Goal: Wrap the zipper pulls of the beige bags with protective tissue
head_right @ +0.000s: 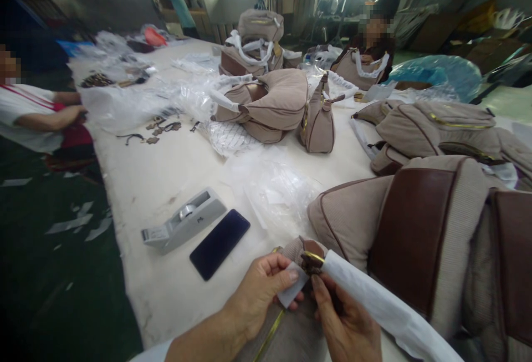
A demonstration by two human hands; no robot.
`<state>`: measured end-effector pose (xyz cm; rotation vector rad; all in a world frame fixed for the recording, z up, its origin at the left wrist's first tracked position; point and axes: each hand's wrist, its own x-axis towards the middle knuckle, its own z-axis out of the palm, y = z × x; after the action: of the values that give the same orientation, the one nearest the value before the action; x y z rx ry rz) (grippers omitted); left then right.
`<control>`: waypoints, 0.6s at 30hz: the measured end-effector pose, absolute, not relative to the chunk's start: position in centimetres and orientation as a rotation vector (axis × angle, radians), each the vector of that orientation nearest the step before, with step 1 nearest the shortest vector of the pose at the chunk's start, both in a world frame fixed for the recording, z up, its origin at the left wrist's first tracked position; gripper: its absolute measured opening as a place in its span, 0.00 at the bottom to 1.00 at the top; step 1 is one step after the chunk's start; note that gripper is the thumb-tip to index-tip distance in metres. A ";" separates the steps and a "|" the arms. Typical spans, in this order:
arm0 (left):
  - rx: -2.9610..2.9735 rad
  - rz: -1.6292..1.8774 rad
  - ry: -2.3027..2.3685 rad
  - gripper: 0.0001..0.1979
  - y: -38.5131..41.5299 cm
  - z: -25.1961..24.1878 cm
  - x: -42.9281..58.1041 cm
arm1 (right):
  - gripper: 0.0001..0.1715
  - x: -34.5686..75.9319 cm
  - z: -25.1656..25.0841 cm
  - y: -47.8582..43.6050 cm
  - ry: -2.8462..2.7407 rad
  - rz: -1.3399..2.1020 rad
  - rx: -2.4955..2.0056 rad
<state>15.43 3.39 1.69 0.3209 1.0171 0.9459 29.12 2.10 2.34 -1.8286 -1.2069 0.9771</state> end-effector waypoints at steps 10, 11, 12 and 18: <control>0.326 0.978 0.977 0.23 3.3 1.9 15.5 | 0.21 28.5 1.3 2.6 -0.996 1.210 -1.763; 0.311 0.957 0.979 0.23 3.2 1.9 15.5 | 0.20 28.2 1.3 2.6 -0.984 1.208 -1.751; 0.299 0.939 0.984 0.23 3.1 1.8 15.4 | 0.20 28.1 1.4 2.5 -0.976 1.205 -1.735; 0.320 0.990 1.055 0.20 3.4 1.3 16.2 | 0.16 28.9 2.1 2.5 -1.436 0.716 -1.828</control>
<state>16.20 3.36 1.31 0.3203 1.0548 0.9896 28.95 2.46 2.15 -1.8276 -1.4360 0.7161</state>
